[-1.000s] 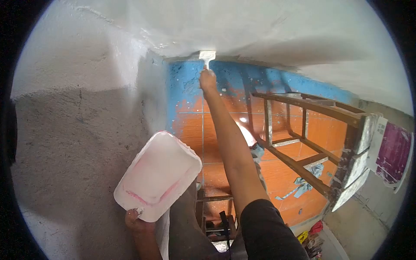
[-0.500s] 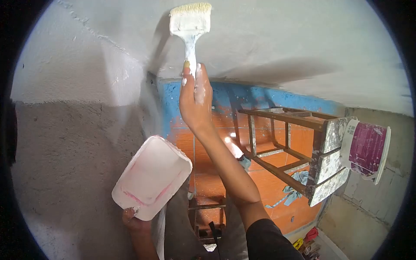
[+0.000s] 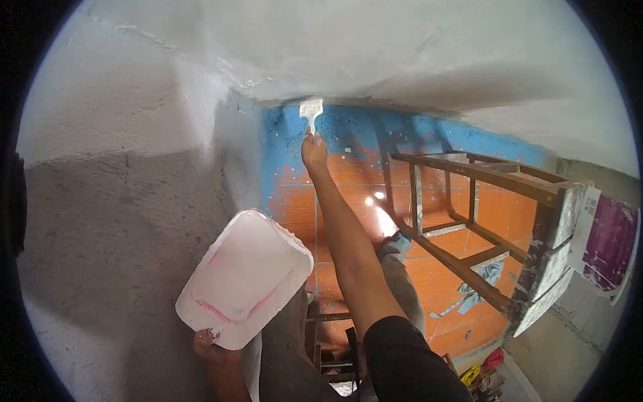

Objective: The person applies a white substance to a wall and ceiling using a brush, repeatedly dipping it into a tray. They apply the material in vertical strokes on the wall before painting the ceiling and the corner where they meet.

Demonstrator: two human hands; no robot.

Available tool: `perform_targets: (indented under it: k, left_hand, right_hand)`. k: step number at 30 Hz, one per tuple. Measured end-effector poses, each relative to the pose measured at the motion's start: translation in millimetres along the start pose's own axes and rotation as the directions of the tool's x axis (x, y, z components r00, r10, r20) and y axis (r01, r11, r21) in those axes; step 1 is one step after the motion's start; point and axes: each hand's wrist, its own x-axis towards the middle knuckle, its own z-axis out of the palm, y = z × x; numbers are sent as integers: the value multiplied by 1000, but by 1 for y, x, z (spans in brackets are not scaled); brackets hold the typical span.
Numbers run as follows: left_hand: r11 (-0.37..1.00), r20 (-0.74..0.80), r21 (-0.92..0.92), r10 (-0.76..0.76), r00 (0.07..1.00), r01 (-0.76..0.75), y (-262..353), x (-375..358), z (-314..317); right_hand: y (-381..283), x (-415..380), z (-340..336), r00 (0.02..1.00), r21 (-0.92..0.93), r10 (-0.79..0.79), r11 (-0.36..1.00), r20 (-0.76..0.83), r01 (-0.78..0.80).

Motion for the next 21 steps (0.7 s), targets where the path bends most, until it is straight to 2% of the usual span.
perform_targets:
  k: [3, 5, 8, 12, 13, 18, 21]
  left_hand:
    - [997, -45, -72, 13, 999, -16, -4, 1, 4]
    - [999, -100, -32, 26, 995, -30, -4, 1, 14]
    - [999, -129, 35, 22, 991, -18, 1, 1, 24]
    - [999, -79, -32, 8, 997, -10, 4, 1, 30]
    - [999, -69, -40, 16, 998, -18, 4, 1, 30]
    - [995, -12, -92, 23, 1000, -24, 10, -1, 34]
    - [992, -42, -100, 69, 997, -73, 9, -2, 47]
  right_hand:
    - [-10, 4, 5, 969, 147, 129, 976, 212, -162]
    - [-58, -8, -3, 917, 276, 153, 924, 368, -265]
    - [-107, -15, -2, 906, 372, 114, 886, 408, -279]
    - [-161, -60, -28, 958, 319, 55, 936, 280, -147]
    - [-175, -77, -42, 958, 346, 1, 932, 286, -104]
    - [-246, -154, -121, 923, 443, -288, 883, 255, 153]
    - [-274, -176, -167, 885, 397, -377, 882, 272, 253]
